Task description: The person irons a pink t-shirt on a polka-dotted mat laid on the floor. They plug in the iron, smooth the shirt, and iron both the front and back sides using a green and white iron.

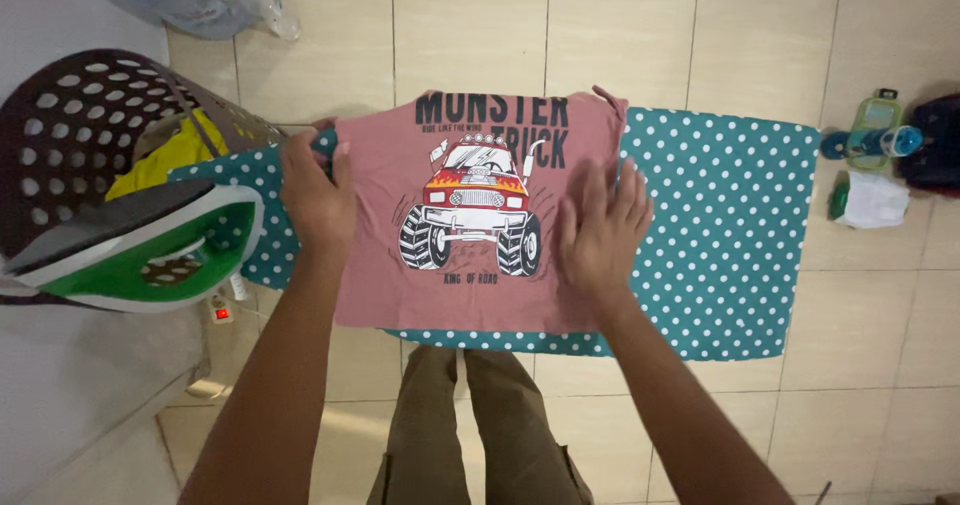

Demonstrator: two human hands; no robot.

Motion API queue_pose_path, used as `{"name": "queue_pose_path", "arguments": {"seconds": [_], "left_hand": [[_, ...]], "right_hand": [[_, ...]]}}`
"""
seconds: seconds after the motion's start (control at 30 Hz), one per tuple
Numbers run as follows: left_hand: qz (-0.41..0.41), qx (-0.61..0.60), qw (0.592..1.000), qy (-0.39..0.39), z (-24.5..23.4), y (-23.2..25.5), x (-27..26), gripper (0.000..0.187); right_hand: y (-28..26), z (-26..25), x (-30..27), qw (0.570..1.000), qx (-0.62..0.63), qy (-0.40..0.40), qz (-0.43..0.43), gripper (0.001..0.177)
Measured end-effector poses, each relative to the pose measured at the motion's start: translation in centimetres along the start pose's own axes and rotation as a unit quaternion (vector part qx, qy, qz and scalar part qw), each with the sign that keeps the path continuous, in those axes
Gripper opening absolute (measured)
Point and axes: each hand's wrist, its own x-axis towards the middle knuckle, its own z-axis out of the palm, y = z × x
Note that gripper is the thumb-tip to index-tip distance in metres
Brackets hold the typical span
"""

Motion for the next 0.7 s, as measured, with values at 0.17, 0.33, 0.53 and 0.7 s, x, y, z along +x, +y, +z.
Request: {"name": "queue_pose_path", "arguments": {"seconds": [0.17,0.33,0.53,0.7], "left_hand": [[-0.029,0.001,0.999,-0.014,0.0,-0.8,-1.7,0.027],[-0.055,-0.094,0.994,0.024,-0.9,-1.9,-2.4,0.021],[-0.084,-0.033,0.996,-0.003,-1.4,-0.8,-4.1,0.029],[-0.058,0.092,0.994,-0.023,-2.5,-0.6,-8.9,0.033]], "right_hand": [[1.0,0.1,-4.0,0.998,-0.003,-0.005,0.06,0.058],[2.3,0.4,-5.2,0.997,-0.002,0.011,0.074,0.048],[2.2,0.2,-5.7,0.998,-0.019,0.017,0.063,0.049],[1.8,-1.1,-8.4,0.996,-0.007,-0.04,0.077,0.054]]}}
